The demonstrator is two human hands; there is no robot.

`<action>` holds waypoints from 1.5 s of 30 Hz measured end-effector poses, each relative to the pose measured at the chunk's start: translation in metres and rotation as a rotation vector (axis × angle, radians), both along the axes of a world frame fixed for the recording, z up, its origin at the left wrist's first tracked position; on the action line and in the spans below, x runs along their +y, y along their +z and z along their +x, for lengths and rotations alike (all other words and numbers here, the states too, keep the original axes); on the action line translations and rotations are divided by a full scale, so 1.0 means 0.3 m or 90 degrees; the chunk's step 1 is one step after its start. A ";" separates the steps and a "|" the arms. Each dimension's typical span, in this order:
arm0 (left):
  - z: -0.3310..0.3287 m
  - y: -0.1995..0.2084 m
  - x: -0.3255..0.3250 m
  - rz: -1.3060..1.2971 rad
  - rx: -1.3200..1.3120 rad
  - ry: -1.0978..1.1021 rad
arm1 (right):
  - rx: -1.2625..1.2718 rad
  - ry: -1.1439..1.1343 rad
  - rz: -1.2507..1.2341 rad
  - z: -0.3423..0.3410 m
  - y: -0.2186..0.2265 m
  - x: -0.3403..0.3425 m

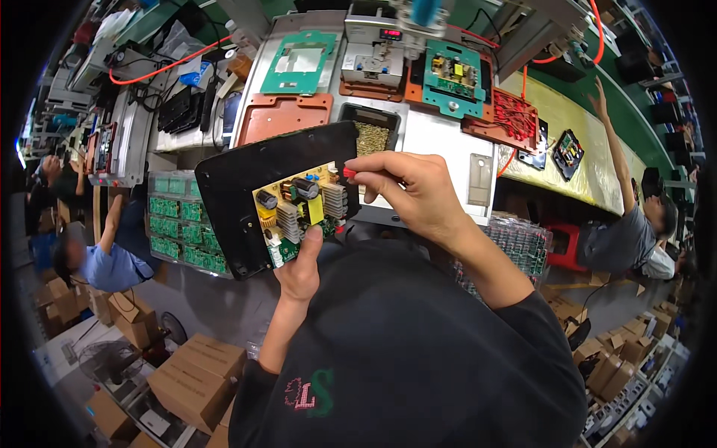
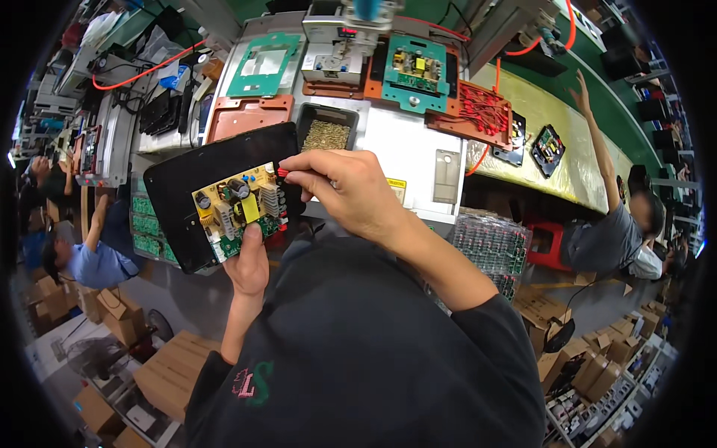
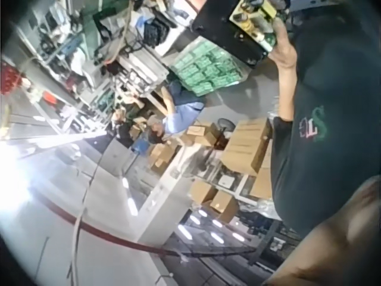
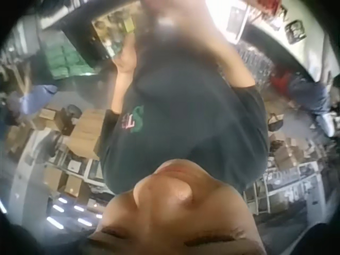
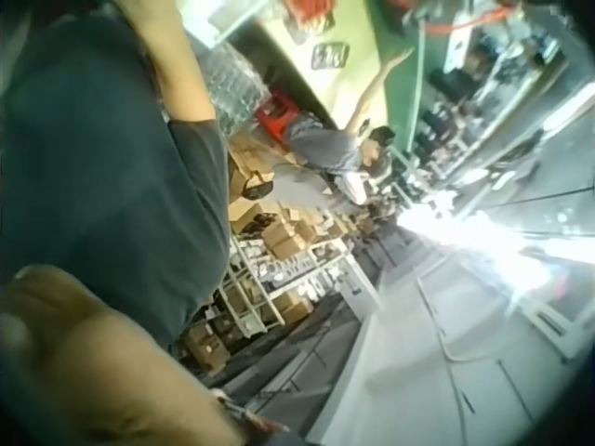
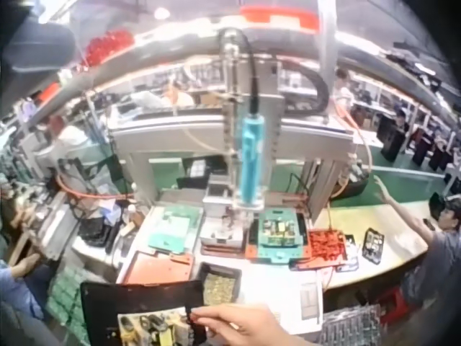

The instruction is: Assembling electronic modules by installing circuit boards into plastic housings and using a testing jig.

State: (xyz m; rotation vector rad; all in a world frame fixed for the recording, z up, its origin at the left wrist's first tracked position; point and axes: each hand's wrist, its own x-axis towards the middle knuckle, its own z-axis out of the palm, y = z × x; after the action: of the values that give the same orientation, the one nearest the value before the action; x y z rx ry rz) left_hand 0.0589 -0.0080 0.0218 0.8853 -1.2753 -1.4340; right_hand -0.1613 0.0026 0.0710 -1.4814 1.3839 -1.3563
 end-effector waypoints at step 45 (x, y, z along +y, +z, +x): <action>-0.011 0.051 0.033 -0.265 -0.435 0.007 | -0.217 -0.099 0.047 0.078 -0.117 -0.027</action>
State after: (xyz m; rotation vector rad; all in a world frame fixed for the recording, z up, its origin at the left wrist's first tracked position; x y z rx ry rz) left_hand 0.0556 0.0020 0.0371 1.1247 -1.9772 -0.8108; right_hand -0.1379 -0.0055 0.0360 -1.0524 1.3309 -1.5531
